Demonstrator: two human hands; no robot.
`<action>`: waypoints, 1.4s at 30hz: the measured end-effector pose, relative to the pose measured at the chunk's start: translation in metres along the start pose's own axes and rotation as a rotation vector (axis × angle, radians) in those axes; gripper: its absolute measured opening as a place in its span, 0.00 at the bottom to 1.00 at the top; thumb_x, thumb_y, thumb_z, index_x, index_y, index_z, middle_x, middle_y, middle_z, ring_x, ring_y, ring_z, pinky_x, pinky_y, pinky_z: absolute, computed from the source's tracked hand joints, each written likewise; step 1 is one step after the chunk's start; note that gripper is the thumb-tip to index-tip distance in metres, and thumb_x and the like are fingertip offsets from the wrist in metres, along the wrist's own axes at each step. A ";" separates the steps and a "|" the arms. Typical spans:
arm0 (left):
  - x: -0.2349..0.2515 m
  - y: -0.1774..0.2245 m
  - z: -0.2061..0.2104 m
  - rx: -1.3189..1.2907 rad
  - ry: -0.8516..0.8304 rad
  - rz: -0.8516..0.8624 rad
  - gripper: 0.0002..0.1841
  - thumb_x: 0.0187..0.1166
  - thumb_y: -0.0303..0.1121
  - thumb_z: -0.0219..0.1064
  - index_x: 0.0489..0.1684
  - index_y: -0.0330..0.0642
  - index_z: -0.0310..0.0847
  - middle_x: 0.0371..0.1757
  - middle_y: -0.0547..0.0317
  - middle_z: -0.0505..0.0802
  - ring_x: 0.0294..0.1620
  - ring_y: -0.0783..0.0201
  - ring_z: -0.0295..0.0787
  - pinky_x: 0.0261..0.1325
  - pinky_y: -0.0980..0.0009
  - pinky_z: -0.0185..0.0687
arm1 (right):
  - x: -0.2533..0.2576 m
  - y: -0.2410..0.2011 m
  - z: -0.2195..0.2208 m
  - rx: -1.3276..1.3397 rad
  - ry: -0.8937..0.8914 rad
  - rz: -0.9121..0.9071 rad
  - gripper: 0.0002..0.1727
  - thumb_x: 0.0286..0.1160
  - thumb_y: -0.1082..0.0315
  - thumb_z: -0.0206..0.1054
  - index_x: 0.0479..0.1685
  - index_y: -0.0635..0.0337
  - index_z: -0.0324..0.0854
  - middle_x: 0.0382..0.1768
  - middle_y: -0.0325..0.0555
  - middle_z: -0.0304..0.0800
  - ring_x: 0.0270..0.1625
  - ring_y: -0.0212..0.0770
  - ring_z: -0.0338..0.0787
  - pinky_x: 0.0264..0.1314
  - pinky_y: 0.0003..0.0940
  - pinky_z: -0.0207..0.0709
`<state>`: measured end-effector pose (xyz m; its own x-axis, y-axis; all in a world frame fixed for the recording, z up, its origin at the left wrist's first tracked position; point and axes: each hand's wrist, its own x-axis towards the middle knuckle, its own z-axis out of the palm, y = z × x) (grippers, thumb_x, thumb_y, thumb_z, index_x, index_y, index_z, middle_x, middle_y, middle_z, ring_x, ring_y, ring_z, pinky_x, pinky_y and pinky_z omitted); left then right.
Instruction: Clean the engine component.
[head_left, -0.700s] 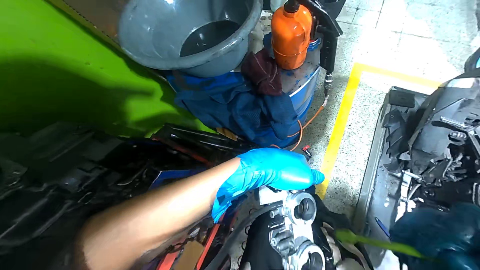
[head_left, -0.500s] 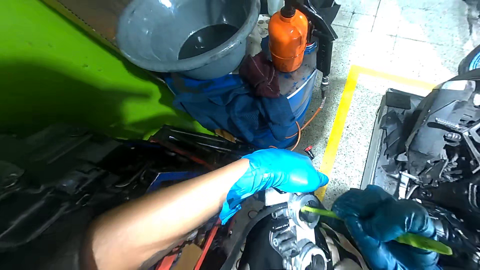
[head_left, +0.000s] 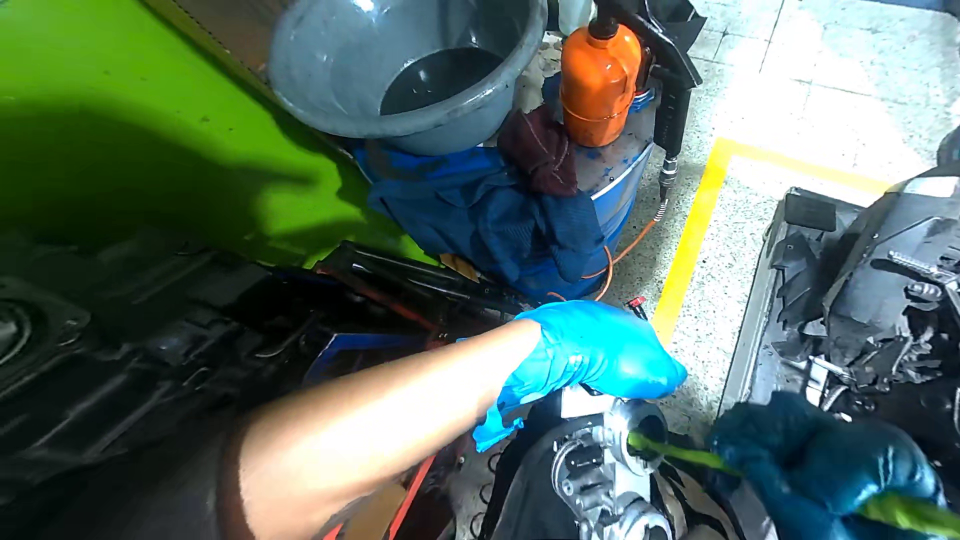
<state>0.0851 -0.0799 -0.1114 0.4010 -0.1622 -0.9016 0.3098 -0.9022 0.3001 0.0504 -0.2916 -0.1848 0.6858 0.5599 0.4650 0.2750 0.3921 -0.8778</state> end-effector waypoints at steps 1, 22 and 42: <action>0.000 0.002 -0.001 0.013 -0.001 0.011 0.32 0.88 0.62 0.50 0.32 0.41 0.83 0.25 0.55 0.82 0.28 0.59 0.79 0.33 0.55 0.73 | 0.001 0.001 -0.001 -0.028 -0.004 -0.028 0.05 0.80 0.71 0.68 0.36 0.49 0.79 0.39 0.35 0.87 0.46 0.29 0.91 0.50 0.25 0.88; 0.055 -0.070 0.024 0.008 0.174 0.711 0.31 0.91 0.59 0.45 0.22 0.52 0.84 0.13 0.70 0.77 0.11 0.75 0.71 0.09 0.69 0.63 | -0.013 0.001 -0.017 -0.273 -0.140 -0.234 0.06 0.85 0.68 0.62 0.36 0.55 0.76 0.45 0.46 0.89 0.56 0.39 0.91 0.61 0.33 0.86; 0.019 -0.009 0.015 -0.026 -0.003 -0.051 0.34 0.89 0.62 0.46 0.31 0.39 0.82 0.25 0.57 0.79 0.24 0.63 0.74 0.30 0.61 0.71 | 0.009 -0.007 -0.009 -0.232 -0.253 -0.132 0.04 0.81 0.70 0.63 0.38 0.58 0.74 0.38 0.53 0.83 0.43 0.42 0.87 0.48 0.30 0.82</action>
<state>0.0766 -0.0805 -0.1358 0.3816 -0.1179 -0.9168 0.3519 -0.8986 0.2620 0.0607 -0.2961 -0.1761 0.4540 0.6896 0.5642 0.5156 0.3130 -0.7976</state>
